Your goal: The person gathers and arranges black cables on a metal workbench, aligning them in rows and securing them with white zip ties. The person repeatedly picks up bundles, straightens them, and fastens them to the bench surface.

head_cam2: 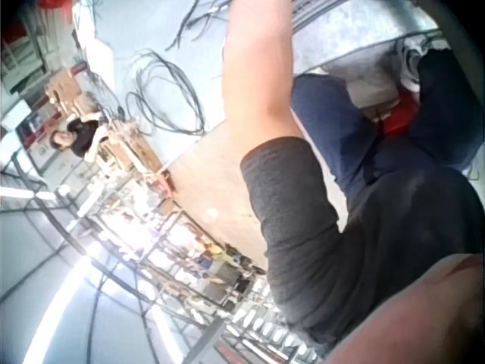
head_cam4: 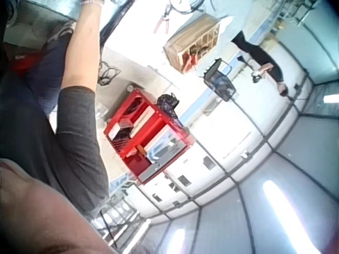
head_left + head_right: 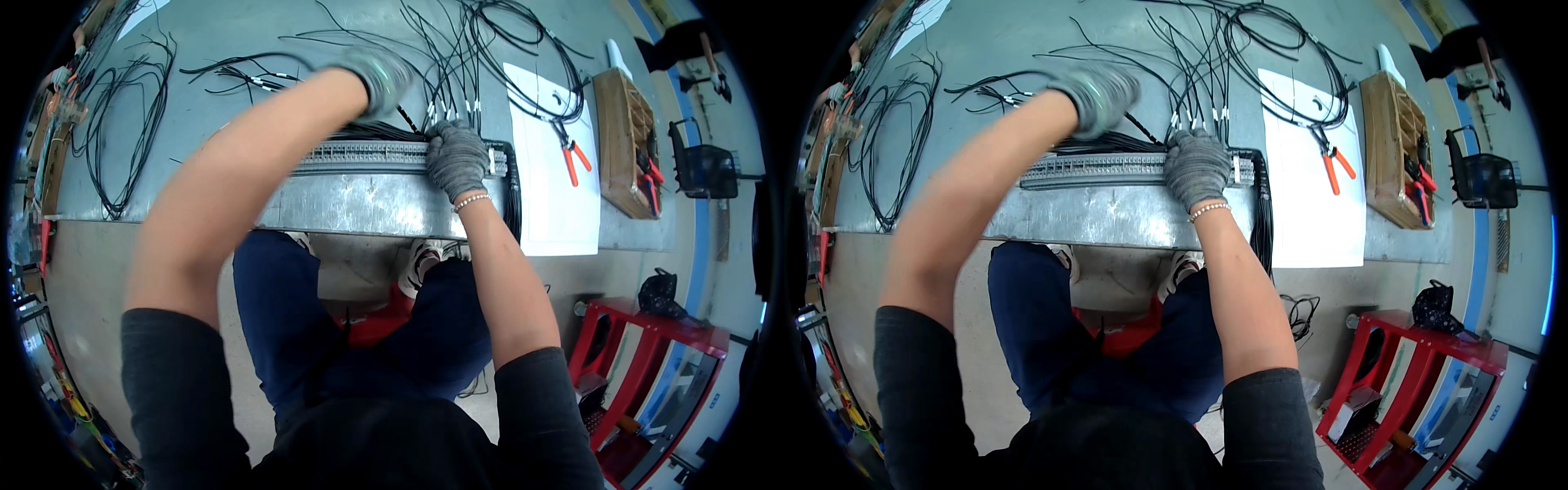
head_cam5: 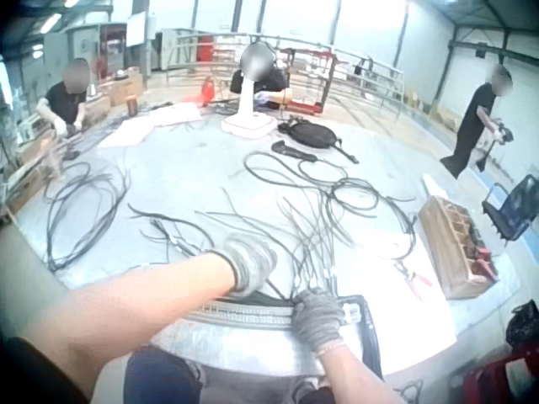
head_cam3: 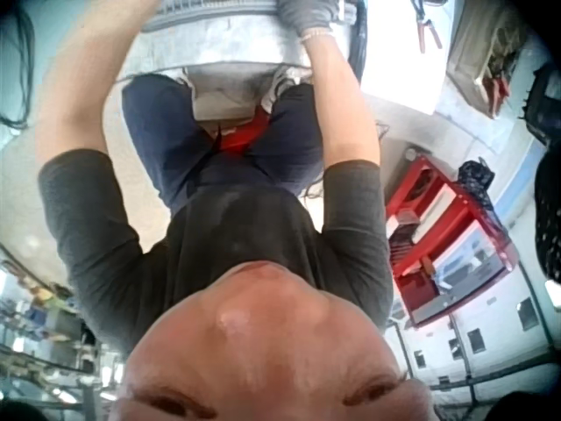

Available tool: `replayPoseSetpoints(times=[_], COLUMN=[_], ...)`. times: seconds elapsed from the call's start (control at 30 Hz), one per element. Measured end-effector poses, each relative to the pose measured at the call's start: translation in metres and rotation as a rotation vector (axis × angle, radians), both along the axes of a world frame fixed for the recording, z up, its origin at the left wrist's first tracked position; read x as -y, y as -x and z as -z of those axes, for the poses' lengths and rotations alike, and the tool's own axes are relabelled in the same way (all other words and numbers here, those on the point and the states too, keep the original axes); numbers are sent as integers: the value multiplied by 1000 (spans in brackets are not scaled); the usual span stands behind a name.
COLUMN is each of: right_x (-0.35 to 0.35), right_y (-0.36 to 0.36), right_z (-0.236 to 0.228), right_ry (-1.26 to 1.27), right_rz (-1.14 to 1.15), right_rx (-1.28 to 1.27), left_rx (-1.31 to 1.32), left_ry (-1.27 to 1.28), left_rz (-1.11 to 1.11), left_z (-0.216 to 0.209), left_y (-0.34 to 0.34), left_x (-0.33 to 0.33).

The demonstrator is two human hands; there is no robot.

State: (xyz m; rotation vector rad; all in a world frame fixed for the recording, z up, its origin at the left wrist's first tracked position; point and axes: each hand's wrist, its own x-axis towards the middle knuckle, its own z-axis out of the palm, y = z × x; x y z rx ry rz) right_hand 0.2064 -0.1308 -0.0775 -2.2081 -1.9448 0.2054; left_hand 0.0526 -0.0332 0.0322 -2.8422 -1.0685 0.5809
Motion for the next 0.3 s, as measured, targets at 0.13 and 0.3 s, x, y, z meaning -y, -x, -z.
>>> replayPoseSetpoints(times=[0.13,0.3], right_x=[4,1], right_y=[-5,5], right_z=[-2,-2], right_ry=[19,35], right_rz=[22,4], right_rx=[38,-78], left_rx=[-26,472], left_ry=[-94,-90], left_rz=[-36,-188], left_z=[-21,-79], left_y=[47,77], left_x=[-87,-136])
